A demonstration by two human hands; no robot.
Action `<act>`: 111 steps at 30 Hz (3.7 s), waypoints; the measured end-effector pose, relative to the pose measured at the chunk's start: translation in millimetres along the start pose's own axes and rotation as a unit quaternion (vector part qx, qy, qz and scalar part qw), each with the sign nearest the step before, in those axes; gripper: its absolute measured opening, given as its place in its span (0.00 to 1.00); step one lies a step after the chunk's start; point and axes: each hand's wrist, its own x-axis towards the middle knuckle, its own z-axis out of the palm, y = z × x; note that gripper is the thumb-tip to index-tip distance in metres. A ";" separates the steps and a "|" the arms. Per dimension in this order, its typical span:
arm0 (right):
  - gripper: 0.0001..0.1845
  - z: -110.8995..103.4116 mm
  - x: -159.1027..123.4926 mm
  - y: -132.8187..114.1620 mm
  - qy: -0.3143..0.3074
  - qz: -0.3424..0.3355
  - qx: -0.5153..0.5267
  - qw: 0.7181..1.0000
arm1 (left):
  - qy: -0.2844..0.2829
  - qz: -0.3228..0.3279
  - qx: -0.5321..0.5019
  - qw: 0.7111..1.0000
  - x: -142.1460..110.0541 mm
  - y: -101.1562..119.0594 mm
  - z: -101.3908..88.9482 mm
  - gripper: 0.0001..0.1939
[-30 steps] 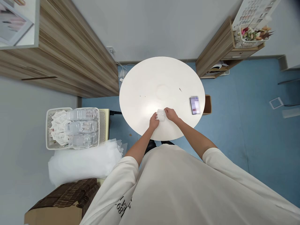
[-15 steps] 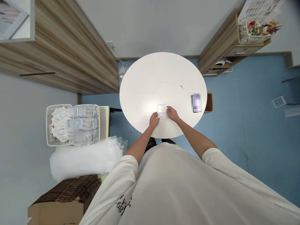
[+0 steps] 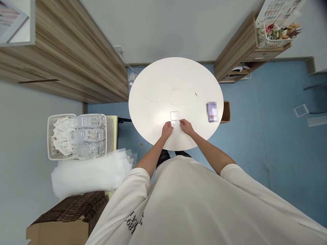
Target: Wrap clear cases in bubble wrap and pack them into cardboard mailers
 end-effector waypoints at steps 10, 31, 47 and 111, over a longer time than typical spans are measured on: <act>0.18 -23.2 -5.1 -14.4 -0.009 -0.013 -0.025 1.000 | 0.040 0.025 0.052 0.998 -13.7 13.1 -15.5 0.26; 0.16 134.5 -18.4 -238.2 -0.165 -0.288 -0.074 0.940 | 0.240 0.218 0.026 0.946 -116.8 68.8 -223.7 0.17; 0.17 381.3 -51.2 -362.7 -0.235 -0.385 -0.124 0.884 | 0.473 0.148 0.027 0.868 -144.6 -7.0 -508.8 0.11; 0.15 5.4 1.8 -66.7 0.053 -0.023 0.116 0.992 | 0.081 0.103 0.184 0.974 -20.6 55.8 -41.7 0.11</act>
